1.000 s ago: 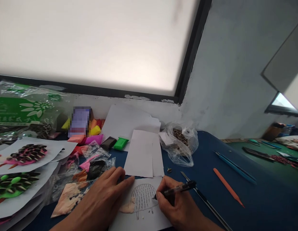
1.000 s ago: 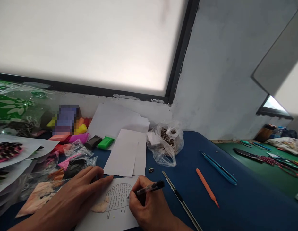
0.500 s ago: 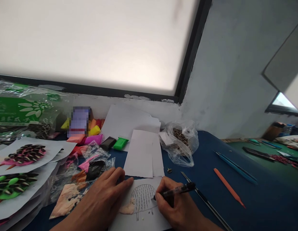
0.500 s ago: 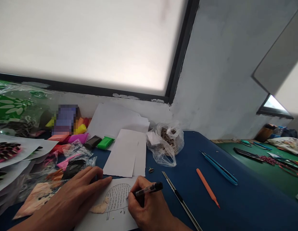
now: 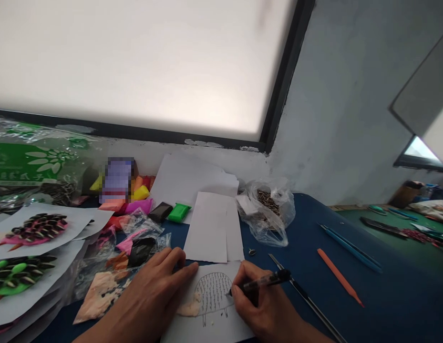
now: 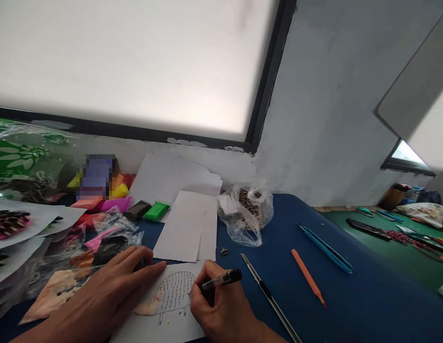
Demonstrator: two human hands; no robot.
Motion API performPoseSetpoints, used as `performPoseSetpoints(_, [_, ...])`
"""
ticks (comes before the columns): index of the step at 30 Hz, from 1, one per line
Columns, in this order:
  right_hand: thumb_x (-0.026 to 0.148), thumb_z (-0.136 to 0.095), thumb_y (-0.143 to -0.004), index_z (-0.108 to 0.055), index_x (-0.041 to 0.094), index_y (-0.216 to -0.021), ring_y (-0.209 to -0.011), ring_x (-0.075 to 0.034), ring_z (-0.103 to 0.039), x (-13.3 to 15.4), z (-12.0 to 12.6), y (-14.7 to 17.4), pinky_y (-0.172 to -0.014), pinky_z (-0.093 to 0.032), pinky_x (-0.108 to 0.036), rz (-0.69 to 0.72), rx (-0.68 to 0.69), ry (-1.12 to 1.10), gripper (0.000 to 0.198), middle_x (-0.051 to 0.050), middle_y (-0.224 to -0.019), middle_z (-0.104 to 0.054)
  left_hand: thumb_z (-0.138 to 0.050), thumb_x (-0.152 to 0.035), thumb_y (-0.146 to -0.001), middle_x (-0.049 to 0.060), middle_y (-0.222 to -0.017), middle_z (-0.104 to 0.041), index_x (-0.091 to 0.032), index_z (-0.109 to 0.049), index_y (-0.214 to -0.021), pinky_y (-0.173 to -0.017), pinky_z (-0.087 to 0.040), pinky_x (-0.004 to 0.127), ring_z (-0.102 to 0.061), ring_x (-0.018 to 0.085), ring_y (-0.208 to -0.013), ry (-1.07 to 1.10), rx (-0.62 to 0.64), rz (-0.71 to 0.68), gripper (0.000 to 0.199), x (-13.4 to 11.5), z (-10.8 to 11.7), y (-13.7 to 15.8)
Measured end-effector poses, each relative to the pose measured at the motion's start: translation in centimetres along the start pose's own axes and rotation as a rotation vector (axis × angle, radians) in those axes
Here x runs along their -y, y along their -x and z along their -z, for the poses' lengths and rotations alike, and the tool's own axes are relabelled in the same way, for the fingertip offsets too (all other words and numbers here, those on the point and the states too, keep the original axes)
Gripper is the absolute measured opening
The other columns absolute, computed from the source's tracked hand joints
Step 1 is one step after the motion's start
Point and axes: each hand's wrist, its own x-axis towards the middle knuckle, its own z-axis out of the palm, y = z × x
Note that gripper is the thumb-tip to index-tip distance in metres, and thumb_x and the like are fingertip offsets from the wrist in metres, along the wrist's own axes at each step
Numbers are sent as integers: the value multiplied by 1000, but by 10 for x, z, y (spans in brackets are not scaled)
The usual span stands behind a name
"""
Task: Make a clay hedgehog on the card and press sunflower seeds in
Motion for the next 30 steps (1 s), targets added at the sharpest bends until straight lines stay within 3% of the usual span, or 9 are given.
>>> performPoseSetpoints(10, [29, -55, -83, -44, 21, -74, -53, -11, -38, 1, 0, -1, -49, -29, -23, -36, 30, -42, 16, 5, -61, -43, -38, -15, -95, 7, -100, -55, -24, -65, -110, -73, -48, 35, -54, 24, -89, 5, 60, 10, 32, -1, 3, 0])
performPoseSetpoints(18, [26, -55, -81, -44, 21, -72, -52, -10, -37, 3, 0, 1, -48, -28, -23, -37, 11, -44, 16, 5, -60, -41, -37, -15, -95, 7, -99, -55, -24, -65, -109, -73, -48, 34, -54, 24, -88, 8, 29, 1, 33, -1, 1, 2])
performPoseSetpoints(24, [26, -53, -82, -43, 22, -70, -54, -11, -39, -5, -1, 1, -50, -30, -24, 8, -116, -3, 16, 5, -61, -40, -37, -15, -95, 7, -98, -55, -23, -66, -106, -73, -48, 34, -55, 24, -88, 8, 34, -6, 33, -2, 4, 0])
performPoseSetpoints(30, [26, -52, -81, -43, 22, -70, -54, -12, -40, -4, 0, 0, -50, -30, -24, -17, -83, 32, 16, 5, -60, -42, -38, -16, -96, 7, -99, -56, -25, -66, -110, -73, -48, 35, -56, 25, -88, 13, 40, 14, 32, -1, 3, 1])
